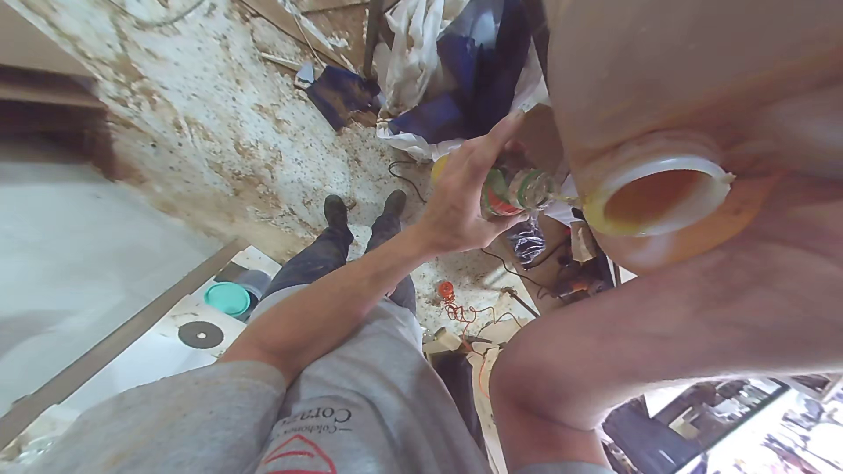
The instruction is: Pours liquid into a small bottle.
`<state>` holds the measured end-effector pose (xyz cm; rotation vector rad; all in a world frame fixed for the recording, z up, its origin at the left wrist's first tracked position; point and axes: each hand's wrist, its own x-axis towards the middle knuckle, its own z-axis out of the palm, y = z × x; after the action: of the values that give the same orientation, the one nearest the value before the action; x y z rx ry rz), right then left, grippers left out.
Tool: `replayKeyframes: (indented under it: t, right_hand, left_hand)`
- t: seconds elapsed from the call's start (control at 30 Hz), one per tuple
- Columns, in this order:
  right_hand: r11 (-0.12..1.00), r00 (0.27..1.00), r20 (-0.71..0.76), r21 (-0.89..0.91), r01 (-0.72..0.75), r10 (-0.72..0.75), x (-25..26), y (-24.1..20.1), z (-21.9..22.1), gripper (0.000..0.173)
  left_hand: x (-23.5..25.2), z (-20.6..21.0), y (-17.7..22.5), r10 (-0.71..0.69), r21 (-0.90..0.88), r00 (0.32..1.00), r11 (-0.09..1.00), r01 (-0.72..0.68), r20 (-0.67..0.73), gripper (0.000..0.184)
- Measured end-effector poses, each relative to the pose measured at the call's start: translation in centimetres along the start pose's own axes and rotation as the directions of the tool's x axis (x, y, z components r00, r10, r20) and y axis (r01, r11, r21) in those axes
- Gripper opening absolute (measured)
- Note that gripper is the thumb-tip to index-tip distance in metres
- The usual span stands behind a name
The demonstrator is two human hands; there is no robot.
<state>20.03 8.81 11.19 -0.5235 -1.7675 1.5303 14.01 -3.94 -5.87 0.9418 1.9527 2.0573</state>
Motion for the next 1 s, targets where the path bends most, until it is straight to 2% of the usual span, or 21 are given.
replayKeyframes:
  t: [0.07, 0.2, 0.37, 0.5, 0.7, 0.83, 1.0]
  right_hand:
    - [0.997, 0.999, -0.030, 0.075, -0.025, 0.028, 1.5, 0.3, 0.2, 0.016]
    - [0.956, 0.994, -0.010, 0.276, -0.102, 0.109, 3.4, 0.5, 0.2, 0.021]
    - [0.974, 0.998, -0.024, 0.222, -0.049, 0.055, 2.5, 0.7, 0.3, 0.016]
    - [0.970, 0.998, -0.017, 0.233, -0.063, 0.069, 3.0, 0.4, 0.8, 0.020]
    - [0.993, 1.000, -0.004, 0.117, -0.028, 0.029, 2.8, 0.5, 0.1, 0.014]
    - [0.986, 0.998, 0.038, 0.155, -0.058, 0.053, 3.3, 0.6, -0.1, 0.014]
    - [0.987, 1.000, -0.021, 0.159, -0.011, 0.014, 2.2, 0.8, 0.2, 0.012]
  left_hand:
    - [0.1, 0.0, 0.0, 0.005, -0.003, 1.000, 1.000, -0.005, -0.005, 0.102]
    - [0.1, 0.0, -0.1, 0.013, -0.023, 1.000, 1.000, -0.014, -0.026, 0.103]
    - [0.3, -0.1, 0.0, 0.023, -0.019, 1.000, 1.000, -0.024, -0.016, 0.102]
    - [0.4, -0.1, 0.1, 0.023, -0.018, 1.000, 1.000, -0.023, -0.012, 0.102]
    - [0.4, -0.1, 0.1, 0.025, -0.014, 1.000, 1.000, -0.025, -0.015, 0.103]
    - [0.4, -0.1, 0.1, 0.021, -0.018, 1.000, 1.000, -0.021, 0.000, 0.103]
    - [0.2, 0.0, 0.0, 0.013, -0.007, 1.000, 1.000, -0.013, -0.006, 0.103]
